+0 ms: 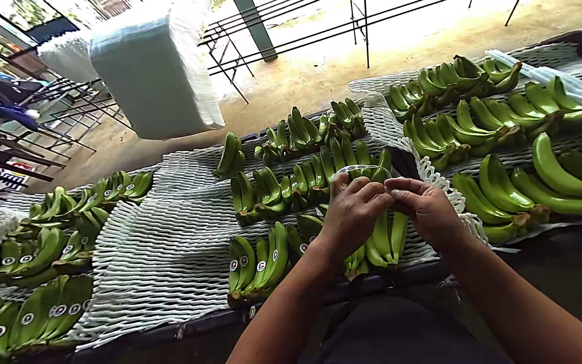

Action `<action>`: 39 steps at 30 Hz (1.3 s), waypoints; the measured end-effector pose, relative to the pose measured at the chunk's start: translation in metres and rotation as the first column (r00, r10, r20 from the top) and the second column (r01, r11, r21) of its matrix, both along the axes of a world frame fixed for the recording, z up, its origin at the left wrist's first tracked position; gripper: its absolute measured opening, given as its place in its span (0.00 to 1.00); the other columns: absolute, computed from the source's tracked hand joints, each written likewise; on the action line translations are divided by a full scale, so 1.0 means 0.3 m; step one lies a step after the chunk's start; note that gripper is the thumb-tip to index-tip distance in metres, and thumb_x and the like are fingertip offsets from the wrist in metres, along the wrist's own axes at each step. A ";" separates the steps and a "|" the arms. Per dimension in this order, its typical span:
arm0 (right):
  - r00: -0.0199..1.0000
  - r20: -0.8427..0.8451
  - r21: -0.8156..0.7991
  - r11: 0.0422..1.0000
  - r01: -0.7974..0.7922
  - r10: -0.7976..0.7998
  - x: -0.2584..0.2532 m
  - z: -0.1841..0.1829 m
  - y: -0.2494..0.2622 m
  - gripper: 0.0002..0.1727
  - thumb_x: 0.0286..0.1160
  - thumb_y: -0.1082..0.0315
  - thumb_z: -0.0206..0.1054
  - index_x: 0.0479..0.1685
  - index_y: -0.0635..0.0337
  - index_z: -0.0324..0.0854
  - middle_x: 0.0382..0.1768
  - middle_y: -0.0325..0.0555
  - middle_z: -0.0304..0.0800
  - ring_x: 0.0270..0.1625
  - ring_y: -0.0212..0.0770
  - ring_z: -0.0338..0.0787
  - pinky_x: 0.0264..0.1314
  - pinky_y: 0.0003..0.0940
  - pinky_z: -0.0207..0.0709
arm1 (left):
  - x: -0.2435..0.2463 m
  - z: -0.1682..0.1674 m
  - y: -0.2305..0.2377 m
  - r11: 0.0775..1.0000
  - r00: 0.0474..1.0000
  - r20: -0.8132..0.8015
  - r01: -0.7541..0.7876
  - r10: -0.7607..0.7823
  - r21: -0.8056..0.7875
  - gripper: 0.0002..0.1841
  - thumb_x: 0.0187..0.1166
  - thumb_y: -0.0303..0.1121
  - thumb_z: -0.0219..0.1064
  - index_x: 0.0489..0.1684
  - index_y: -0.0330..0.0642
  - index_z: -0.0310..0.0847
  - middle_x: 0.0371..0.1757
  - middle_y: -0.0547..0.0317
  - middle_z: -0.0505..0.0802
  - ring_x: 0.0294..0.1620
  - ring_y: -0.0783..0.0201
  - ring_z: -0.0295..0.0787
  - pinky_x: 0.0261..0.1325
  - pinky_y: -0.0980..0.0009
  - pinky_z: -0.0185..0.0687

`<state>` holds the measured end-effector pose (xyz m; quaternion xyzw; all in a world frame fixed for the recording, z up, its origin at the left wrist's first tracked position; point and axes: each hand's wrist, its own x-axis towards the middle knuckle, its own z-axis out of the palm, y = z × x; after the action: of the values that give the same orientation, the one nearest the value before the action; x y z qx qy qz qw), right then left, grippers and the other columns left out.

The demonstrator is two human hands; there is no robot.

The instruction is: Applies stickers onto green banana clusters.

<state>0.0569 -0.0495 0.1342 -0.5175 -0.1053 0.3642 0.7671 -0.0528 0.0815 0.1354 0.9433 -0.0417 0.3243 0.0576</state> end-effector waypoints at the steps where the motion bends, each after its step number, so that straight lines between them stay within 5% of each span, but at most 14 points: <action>1: 0.999 -0.035 -0.002 1.000 0.001 -0.001 0.003 0.003 0.002 0.10 0.81 0.85 0.56 0.47 0.72 0.84 0.36 0.48 0.92 0.36 0.36 0.94 0.47 0.29 0.91 | 0.003 0.003 0.003 0.998 1.000 0.010 0.008 -0.008 0.060 0.07 0.81 0.31 0.67 0.37 0.52 0.92 0.47 0.66 0.96 0.58 0.64 0.90 0.77 0.46 0.64; 3: 0.996 -0.094 -0.006 1.000 0.008 -0.009 0.009 0.005 0.002 0.09 0.81 0.84 0.57 0.50 0.72 0.81 0.35 0.47 0.90 0.34 0.35 0.93 0.45 0.29 0.90 | 0.003 0.003 0.009 0.997 0.999 0.034 0.022 -0.024 0.078 0.08 0.82 0.31 0.66 0.34 0.50 0.90 0.46 0.66 0.96 0.59 0.65 0.89 0.79 0.50 0.63; 8: 0.994 -0.064 -0.057 0.995 0.080 -0.084 0.024 -0.003 0.003 0.20 0.72 0.90 0.62 0.60 0.68 0.68 0.41 0.48 0.84 0.35 0.35 0.92 0.44 0.29 0.90 | -0.007 0.004 0.023 0.954 0.994 0.073 0.102 -0.084 -0.282 0.08 0.85 0.36 0.65 0.39 0.46 0.89 0.54 0.60 0.93 0.70 0.60 0.82 0.77 0.57 0.69; 12: 0.995 -0.085 -0.056 0.997 0.046 -0.051 0.025 0.006 0.007 0.17 0.74 0.90 0.59 0.59 0.68 0.67 0.39 0.48 0.84 0.32 0.35 0.92 0.40 0.28 0.91 | 0.012 0.002 0.015 0.989 0.992 -0.003 0.123 -0.124 -0.085 0.13 0.83 0.30 0.64 0.61 0.48 0.87 0.52 0.63 0.97 0.64 0.63 0.88 0.78 0.54 0.62; 17: 0.993 -0.118 -0.080 0.996 -0.038 0.029 0.039 0.015 0.012 0.14 0.76 0.89 0.56 0.55 0.67 0.66 0.36 0.47 0.84 0.29 0.34 0.90 0.35 0.27 0.90 | 0.029 0.008 0.009 0.989 0.990 -0.013 0.144 -0.143 0.020 0.14 0.87 0.35 0.62 0.66 0.50 0.85 0.48 0.63 0.97 0.60 0.64 0.90 0.81 0.54 0.61; 20: 0.976 -0.023 -0.125 0.968 -0.219 0.218 0.067 0.024 -0.005 0.16 0.73 0.89 0.57 0.54 0.65 0.66 0.36 0.46 0.86 0.29 0.35 0.92 0.35 0.29 0.90 | 0.025 0.030 0.013 0.984 0.980 -0.090 0.179 -0.176 0.019 0.17 0.86 0.41 0.63 0.70 0.52 0.82 0.56 0.63 0.96 0.67 0.62 0.87 0.80 0.54 0.63; 33: 0.796 0.135 -0.149 0.806 -0.572 0.590 0.179 0.013 -0.018 0.16 0.68 0.81 0.64 0.54 0.62 0.69 0.34 0.42 0.87 0.28 0.34 0.91 0.36 0.27 0.89 | 0.031 0.051 -0.012 0.972 0.956 -0.183 0.233 -0.229 0.004 0.19 0.81 0.38 0.70 0.70 0.51 0.80 0.45 0.61 0.94 0.54 0.61 0.90 0.82 0.50 0.64; 37: 0.813 0.070 -0.165 0.811 -0.562 0.578 0.195 0.000 0.002 0.15 0.74 0.85 0.59 0.55 0.63 0.68 0.33 0.41 0.86 0.31 0.31 0.90 0.39 0.25 0.88 | 0.028 0.038 -0.022 0.974 0.972 -0.094 0.223 -0.218 0.049 0.13 0.88 0.36 0.61 0.66 0.52 0.81 0.48 0.63 0.94 0.52 0.63 0.89 0.76 0.59 0.69; 39: 0.891 0.082 -0.185 0.885 -0.427 0.447 0.208 -0.003 0.018 0.17 0.74 0.87 0.59 0.59 0.66 0.68 0.34 0.43 0.85 0.32 0.31 0.89 0.40 0.27 0.87 | 0.025 0.032 -0.019 0.982 0.982 -0.025 0.185 -0.186 -0.041 0.10 0.87 0.31 0.61 0.59 0.48 0.84 0.42 0.60 0.94 0.50 0.62 0.89 0.73 0.62 0.72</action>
<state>0.1195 -0.0442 0.1333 -0.5623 -0.2361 0.5026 0.6128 -0.0452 0.0758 0.1451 0.9385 -0.1225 0.3047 0.1062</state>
